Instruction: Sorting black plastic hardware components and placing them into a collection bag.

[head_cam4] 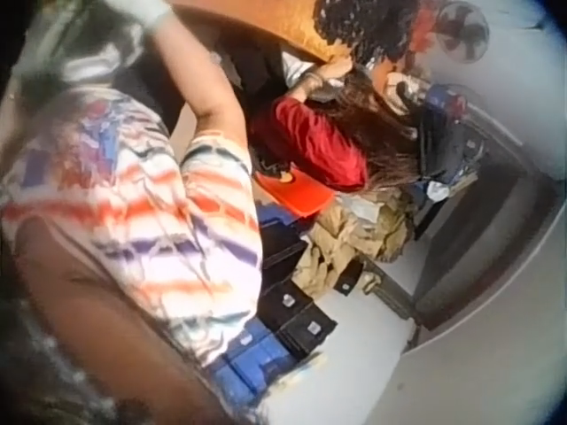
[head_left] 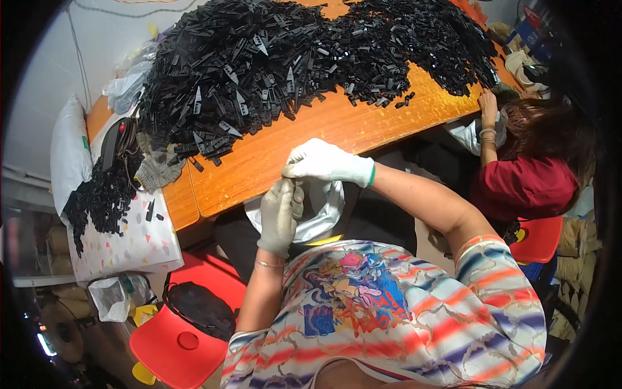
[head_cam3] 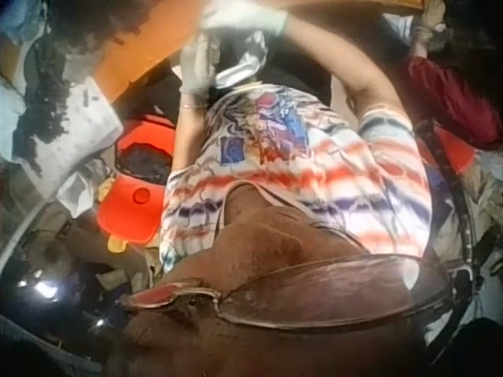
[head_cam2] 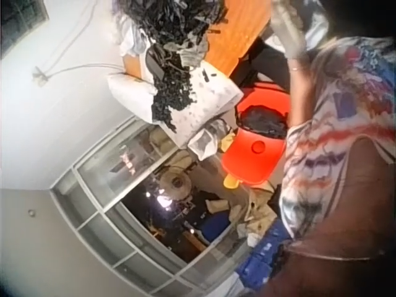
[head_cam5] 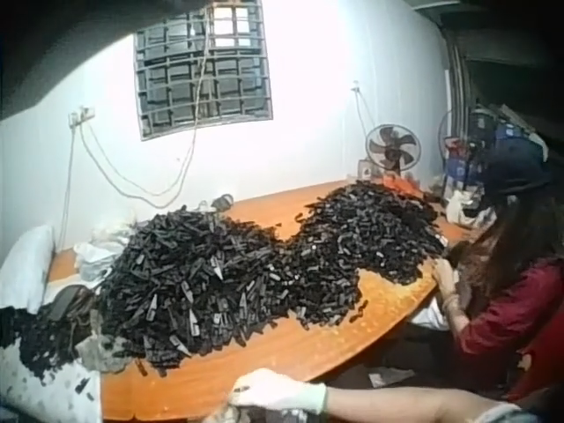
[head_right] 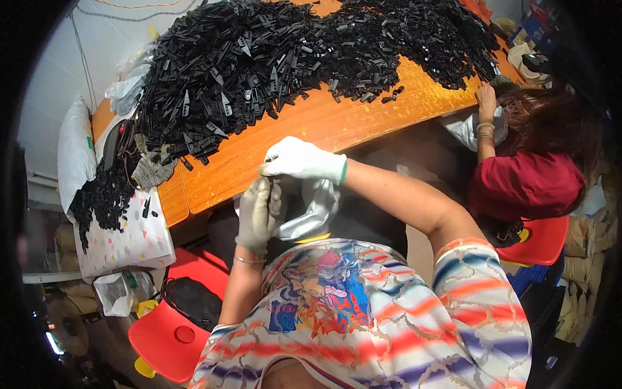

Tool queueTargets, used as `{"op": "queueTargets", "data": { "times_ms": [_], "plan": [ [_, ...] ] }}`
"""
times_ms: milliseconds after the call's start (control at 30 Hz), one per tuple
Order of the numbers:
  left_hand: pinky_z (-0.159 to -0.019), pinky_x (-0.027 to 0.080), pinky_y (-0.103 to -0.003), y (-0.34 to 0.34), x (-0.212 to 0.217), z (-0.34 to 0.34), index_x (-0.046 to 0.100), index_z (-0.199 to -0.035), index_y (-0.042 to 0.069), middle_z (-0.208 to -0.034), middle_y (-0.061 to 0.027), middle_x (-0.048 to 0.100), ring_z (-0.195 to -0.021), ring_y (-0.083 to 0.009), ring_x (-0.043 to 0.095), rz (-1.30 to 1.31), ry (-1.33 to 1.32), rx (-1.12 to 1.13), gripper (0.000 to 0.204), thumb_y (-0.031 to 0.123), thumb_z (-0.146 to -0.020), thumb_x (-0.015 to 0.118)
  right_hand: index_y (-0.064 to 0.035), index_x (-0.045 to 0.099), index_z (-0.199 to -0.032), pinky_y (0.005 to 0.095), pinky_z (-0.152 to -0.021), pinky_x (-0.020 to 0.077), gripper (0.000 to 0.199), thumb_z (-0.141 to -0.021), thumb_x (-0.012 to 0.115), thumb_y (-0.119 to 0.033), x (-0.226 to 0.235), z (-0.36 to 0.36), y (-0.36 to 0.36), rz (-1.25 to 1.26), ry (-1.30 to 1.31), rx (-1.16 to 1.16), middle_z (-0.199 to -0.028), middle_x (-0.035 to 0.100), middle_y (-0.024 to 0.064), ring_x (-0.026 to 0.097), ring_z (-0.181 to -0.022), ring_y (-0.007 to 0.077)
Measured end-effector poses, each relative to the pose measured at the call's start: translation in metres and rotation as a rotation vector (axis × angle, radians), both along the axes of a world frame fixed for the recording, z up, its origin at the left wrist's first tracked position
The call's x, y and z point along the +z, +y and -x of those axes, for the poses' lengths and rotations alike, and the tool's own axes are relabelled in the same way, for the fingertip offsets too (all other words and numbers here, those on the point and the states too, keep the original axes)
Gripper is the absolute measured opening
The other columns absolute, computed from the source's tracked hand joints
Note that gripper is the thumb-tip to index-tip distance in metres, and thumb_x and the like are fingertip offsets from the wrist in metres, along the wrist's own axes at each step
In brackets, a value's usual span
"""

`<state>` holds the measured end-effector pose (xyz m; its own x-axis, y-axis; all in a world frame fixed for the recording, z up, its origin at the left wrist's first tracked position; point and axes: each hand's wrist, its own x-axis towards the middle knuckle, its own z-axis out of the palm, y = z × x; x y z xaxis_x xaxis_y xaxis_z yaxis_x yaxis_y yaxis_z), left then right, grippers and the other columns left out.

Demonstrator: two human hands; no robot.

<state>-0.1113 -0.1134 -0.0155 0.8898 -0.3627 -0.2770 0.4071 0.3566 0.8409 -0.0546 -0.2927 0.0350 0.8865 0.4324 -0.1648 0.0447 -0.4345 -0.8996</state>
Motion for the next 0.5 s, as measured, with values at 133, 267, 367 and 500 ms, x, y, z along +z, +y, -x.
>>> {"op": "queueTargets", "data": {
  "times_ms": [133, 267, 367, 500],
  "plan": [
    [-0.063, 0.049, -0.031, 0.007, -0.017, 0.012, 0.057, -0.11, 0.001, -0.089, -0.0101, 0.064, -0.072, -0.0196, 0.061, -0.847, -0.578, 0.098, 0.023, 0.016, -0.096, 0.048, -0.0098, 0.068, -0.084, 0.0351, -0.069, 0.0502, 0.014, -0.081, 0.065, -0.023, 0.009, -0.024, -0.007, 0.253, -0.157, -0.19, -0.082, 0.064, 0.011, 0.063, -0.077, 0.0288],
    [-0.077, 0.051, -0.041, 0.004, 0.015, 0.014, 0.061, -0.115, 0.01, -0.103, -0.0141, 0.064, -0.091, -0.033, 0.063, -1.272, -0.827, 0.083, 0.026, 0.018, -0.091, 0.054, -0.0128, 0.066, -0.088, 0.0392, -0.07, 0.0493, 0.016, -0.082, 0.063, -0.027, -0.023, -0.055, -0.009, 0.348, -0.585, -0.386, -0.087, 0.063, 0.0121, 0.063, -0.083, 0.0311],
    [-0.074, 0.051, -0.042, 0.004, 0.029, -0.009, 0.061, -0.113, 0.014, -0.1, -0.0119, 0.064, -0.089, -0.0331, 0.063, -1.342, -0.853, 0.14, 0.024, 0.021, -0.091, 0.055, -0.0101, 0.063, -0.084, 0.0415, -0.069, 0.0488, 0.014, -0.081, 0.062, -0.023, -0.031, -0.073, -0.004, 0.568, -0.647, -0.333, -0.083, 0.061, 0.0139, 0.061, -0.081, 0.033],
    [-0.073, 0.051, -0.042, -0.008, 0.044, -0.082, 0.061, -0.11, 0.017, -0.105, -0.0113, 0.059, -0.089, -0.0339, 0.061, -1.408, -1.016, 0.271, 0.023, 0.013, -0.087, 0.058, -0.0064, 0.059, -0.081, 0.0445, -0.068, 0.0484, 0.01, -0.079, 0.058, -0.016, -0.047, -0.082, 0.001, 0.535, -0.732, -0.381, -0.081, 0.06, 0.0161, 0.06, -0.079, 0.0355]
  ]
}}
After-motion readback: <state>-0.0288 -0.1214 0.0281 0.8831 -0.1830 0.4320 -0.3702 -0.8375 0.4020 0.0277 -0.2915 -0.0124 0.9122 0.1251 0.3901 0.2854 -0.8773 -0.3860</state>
